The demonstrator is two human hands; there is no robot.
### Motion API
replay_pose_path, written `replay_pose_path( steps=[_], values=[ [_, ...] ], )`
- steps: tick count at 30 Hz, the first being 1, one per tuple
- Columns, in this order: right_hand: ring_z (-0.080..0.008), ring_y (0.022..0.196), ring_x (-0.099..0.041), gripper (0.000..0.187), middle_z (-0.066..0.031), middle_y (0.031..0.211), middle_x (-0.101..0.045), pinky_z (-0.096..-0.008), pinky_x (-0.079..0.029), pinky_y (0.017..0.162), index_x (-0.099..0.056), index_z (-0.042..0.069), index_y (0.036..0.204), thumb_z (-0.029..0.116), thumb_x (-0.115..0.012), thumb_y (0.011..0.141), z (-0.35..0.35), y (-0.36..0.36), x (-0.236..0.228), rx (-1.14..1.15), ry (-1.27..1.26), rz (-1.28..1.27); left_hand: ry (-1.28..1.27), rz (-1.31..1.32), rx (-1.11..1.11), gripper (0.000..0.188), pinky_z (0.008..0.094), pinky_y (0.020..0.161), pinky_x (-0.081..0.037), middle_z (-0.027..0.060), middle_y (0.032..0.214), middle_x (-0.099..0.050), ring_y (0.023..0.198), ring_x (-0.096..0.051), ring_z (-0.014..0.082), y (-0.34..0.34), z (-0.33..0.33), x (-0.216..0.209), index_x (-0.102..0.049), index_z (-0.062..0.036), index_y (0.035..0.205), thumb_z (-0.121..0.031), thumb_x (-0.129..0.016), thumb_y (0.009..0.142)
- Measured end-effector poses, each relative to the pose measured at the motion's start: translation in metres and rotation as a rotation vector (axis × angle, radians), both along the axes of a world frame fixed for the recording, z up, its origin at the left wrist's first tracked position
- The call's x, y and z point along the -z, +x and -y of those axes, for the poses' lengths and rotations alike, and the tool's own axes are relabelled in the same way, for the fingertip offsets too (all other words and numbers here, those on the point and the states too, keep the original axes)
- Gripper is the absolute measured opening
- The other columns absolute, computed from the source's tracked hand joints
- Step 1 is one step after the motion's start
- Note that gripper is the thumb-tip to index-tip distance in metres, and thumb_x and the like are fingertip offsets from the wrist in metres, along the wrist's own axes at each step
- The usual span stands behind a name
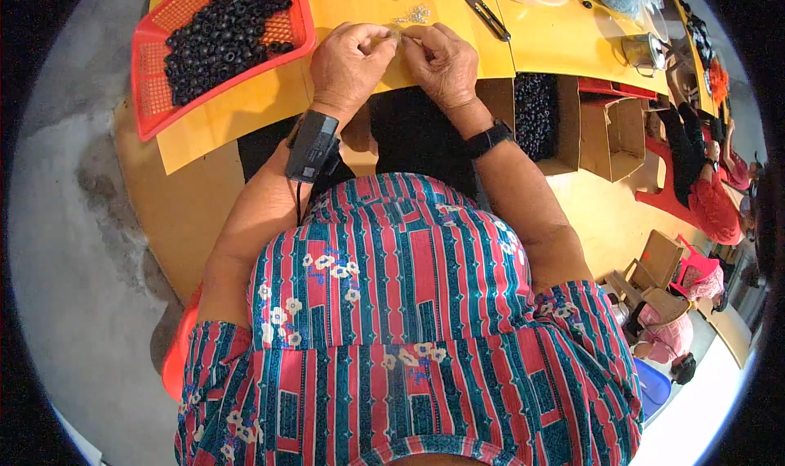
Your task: The person assembles small black plastic components by hand at a work table.
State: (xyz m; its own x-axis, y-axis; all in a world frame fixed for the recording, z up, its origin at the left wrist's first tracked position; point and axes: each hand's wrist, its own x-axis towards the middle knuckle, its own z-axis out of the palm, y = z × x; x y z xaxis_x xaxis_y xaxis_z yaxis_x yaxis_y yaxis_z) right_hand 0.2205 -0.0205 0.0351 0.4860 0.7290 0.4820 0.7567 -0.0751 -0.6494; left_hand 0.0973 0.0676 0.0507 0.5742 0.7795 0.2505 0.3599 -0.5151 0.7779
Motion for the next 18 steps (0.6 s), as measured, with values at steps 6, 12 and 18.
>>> replay_pose_path(
  steps=[6, 12, 18],
  values=[
    [-0.0261, 0.061, -0.06, 0.008, -0.0087, 0.069, -0.059, -0.0333, -0.049, 0.056, -0.065, 0.01, 0.08, 0.016, -0.066, 0.075, -0.0038, 0.001, 0.0071, 0.077, -0.005, 0.052, -0.014, 0.036, 0.004, 0.018, 0.0296, 0.058, -0.047, 0.0035, 0.069, -0.06, 0.06, -0.056, 0.0172, 0.0003, -0.0005, 0.0025, -0.068, -0.0078, 0.082, -0.021, -0.071, 0.07],
    [-0.0261, 0.062, -0.06, 0.008, -0.0095, 0.07, -0.059, -0.0322, -0.048, 0.056, -0.065, 0.01, 0.083, 0.013, -0.065, 0.075, -0.0032, 0.0006, 0.0055, 0.067, 0.0, 0.055, -0.066, 0.103, 0.022, 0.017, 0.0271, 0.058, -0.047, 0.0036, 0.073, -0.062, 0.061, -0.056, 0.0146, -0.002, 0.0009, -0.0013, -0.069, -0.0072, 0.082, -0.02, -0.071, 0.071],
    [-0.0305, 0.066, -0.06, 0.01, -0.0107, 0.072, -0.059, -0.036, -0.048, 0.059, -0.065, 0.012, 0.086, 0.014, -0.062, 0.076, -0.0049, 0.0043, 0.0092, 0.086, -0.048, 0.125, -0.068, 0.156, 0.039, 0.015, 0.0269, 0.057, -0.045, 0.0035, 0.071, -0.06, 0.06, -0.054, 0.0138, -0.0016, -0.0012, 0.0009, -0.069, -0.0069, 0.083, -0.018, -0.071, 0.072]
  ],
)
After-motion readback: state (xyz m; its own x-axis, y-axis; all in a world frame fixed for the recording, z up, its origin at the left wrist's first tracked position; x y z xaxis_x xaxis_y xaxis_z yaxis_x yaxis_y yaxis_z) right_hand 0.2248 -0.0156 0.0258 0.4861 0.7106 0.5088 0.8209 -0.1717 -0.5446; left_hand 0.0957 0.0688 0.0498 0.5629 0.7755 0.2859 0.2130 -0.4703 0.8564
